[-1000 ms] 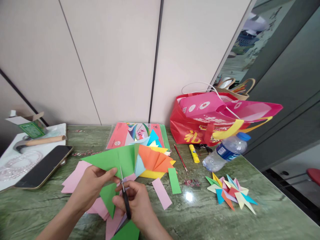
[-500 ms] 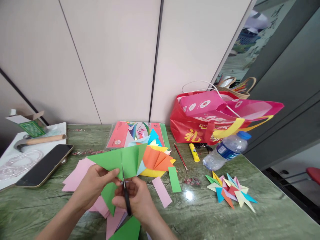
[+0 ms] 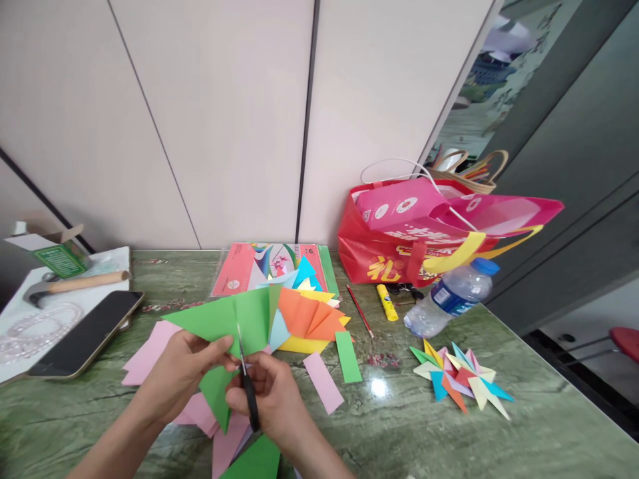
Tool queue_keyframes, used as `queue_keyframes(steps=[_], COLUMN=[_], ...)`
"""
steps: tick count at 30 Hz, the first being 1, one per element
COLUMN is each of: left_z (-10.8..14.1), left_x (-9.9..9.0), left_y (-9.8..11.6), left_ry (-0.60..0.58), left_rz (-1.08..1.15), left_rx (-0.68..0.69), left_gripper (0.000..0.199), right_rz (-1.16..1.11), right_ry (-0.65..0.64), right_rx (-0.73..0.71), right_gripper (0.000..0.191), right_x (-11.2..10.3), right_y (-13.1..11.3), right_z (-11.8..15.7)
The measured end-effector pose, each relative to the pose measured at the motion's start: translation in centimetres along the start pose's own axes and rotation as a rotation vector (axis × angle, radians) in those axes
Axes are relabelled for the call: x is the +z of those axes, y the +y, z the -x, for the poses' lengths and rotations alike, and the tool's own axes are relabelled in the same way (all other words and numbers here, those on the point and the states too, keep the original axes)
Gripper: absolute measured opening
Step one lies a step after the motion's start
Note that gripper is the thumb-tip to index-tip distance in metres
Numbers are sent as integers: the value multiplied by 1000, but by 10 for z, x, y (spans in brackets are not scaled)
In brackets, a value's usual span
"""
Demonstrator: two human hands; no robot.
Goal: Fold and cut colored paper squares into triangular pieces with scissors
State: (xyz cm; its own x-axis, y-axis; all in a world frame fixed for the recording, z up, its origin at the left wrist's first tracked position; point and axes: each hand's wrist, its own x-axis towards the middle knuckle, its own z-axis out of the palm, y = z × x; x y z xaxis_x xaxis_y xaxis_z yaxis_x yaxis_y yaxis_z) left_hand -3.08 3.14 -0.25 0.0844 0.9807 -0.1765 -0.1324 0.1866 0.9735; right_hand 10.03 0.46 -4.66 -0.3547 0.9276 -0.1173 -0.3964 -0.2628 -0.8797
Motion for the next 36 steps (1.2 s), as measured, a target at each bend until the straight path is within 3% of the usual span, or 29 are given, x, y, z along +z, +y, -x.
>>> queue_keyframes(steps=[36], left_z=[2], left_x=[4], left_y=[1], left_ry=[22], left_rz=[-51], left_rx=[17], left_gripper=[9], right_rz=[19], right_ry=[-3], right_rx=[-109], right_gripper=[38], right_x=[-7], right_y=[14], right_z=[-4])
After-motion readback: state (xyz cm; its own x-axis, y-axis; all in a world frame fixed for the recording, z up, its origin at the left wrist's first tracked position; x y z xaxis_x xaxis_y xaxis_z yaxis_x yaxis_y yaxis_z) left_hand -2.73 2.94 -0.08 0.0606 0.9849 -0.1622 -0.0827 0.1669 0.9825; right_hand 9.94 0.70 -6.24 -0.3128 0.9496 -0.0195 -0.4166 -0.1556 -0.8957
